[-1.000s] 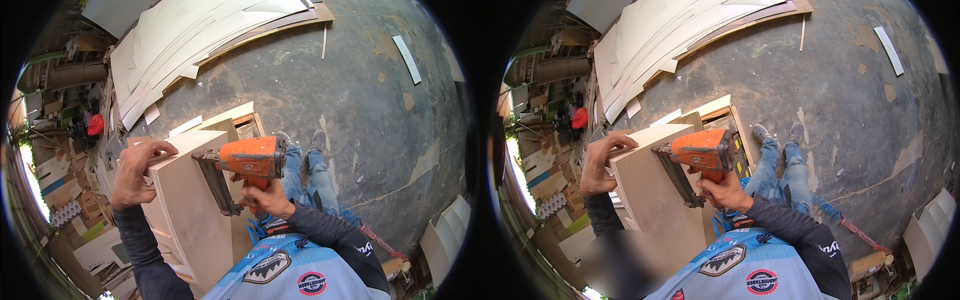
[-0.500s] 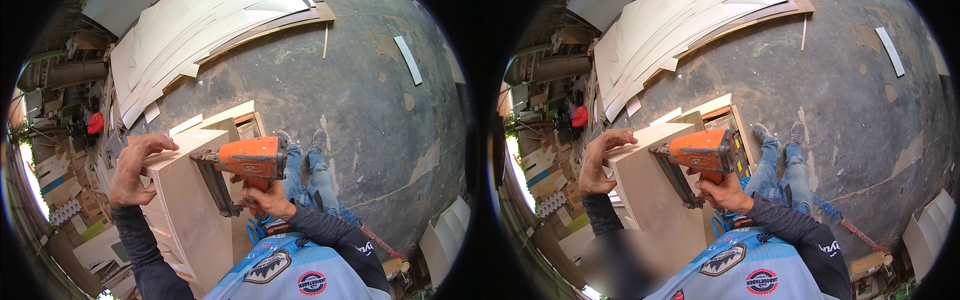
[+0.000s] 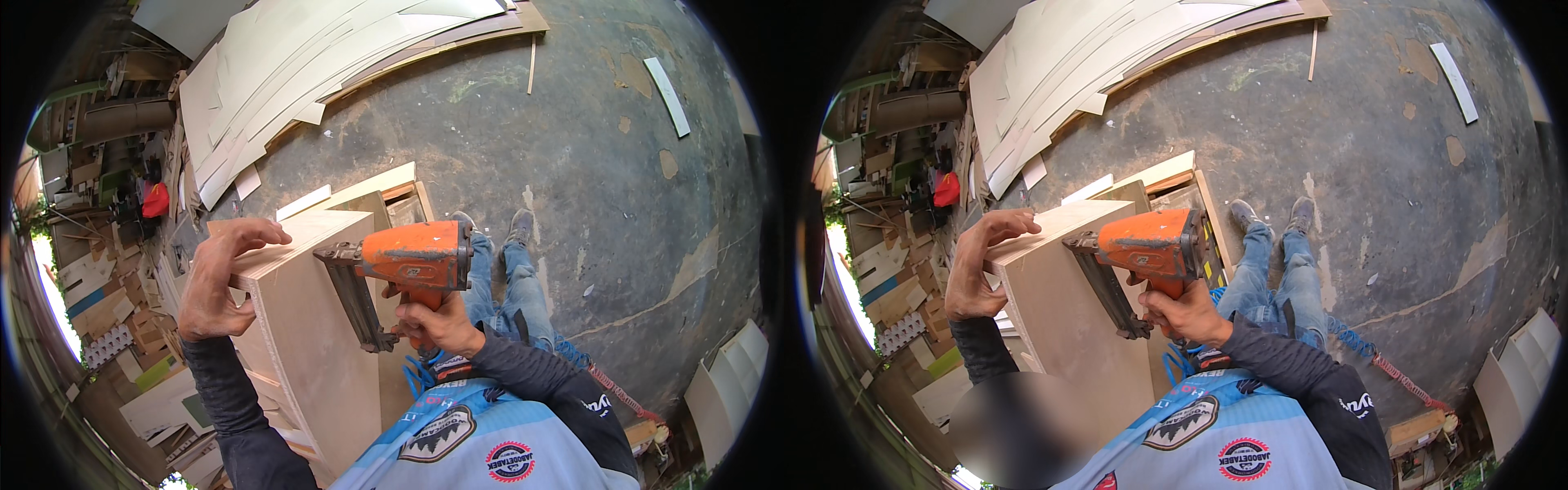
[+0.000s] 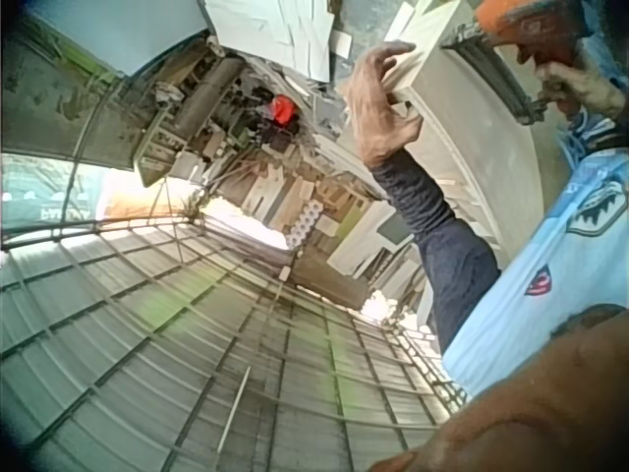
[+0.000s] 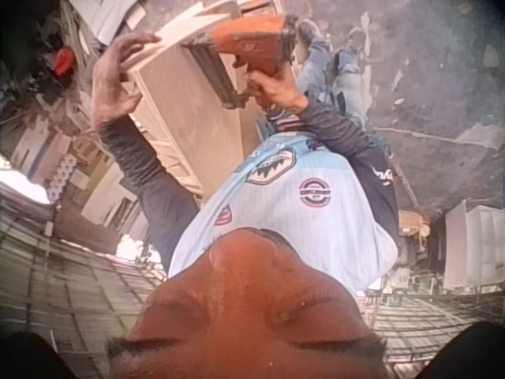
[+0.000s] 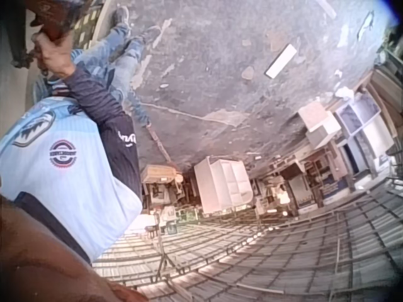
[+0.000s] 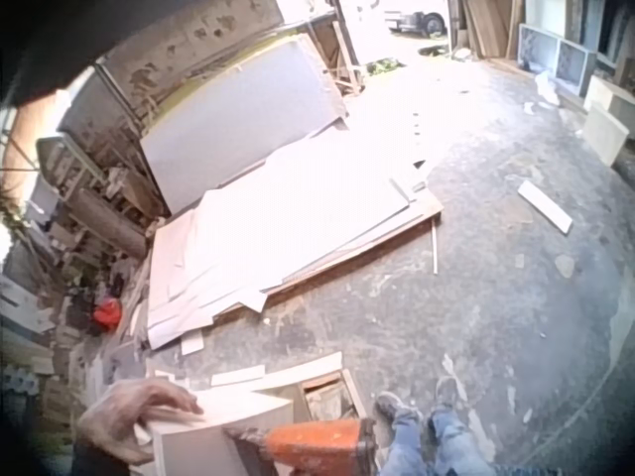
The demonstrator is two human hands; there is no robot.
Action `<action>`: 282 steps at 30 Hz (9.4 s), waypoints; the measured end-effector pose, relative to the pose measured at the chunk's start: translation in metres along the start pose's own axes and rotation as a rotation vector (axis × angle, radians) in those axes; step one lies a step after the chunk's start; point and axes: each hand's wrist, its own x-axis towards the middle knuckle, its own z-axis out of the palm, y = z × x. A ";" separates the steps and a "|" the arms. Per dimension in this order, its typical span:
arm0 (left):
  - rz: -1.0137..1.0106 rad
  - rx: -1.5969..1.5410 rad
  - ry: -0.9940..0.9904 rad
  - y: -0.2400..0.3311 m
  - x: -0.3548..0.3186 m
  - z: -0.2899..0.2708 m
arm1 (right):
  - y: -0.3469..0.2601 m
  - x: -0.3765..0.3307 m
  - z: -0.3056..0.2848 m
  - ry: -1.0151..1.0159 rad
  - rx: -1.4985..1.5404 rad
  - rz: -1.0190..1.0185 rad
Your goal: The person assembles a wooden box or cabinet by aligning several wooden panels and securing them together using a pneumatic nail gun and a hammer.
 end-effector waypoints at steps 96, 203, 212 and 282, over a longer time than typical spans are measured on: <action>-1.478 0.252 1.160 0.175 -0.238 0.378 | -0.154 0.153 -0.216 0.404 -0.619 0.215; -2.704 -0.654 2.159 0.032 0.346 0.148 | 0.460 0.226 0.507 -2.913 -1.252 -0.833; -2.567 -0.870 2.404 0.055 0.389 0.164 | 0.376 0.216 0.491 -2.859 -1.344 -0.273; -2.443 -0.732 2.174 0.042 0.330 0.155 | 0.152 0.079 0.293 -2.920 -1.285 -0.199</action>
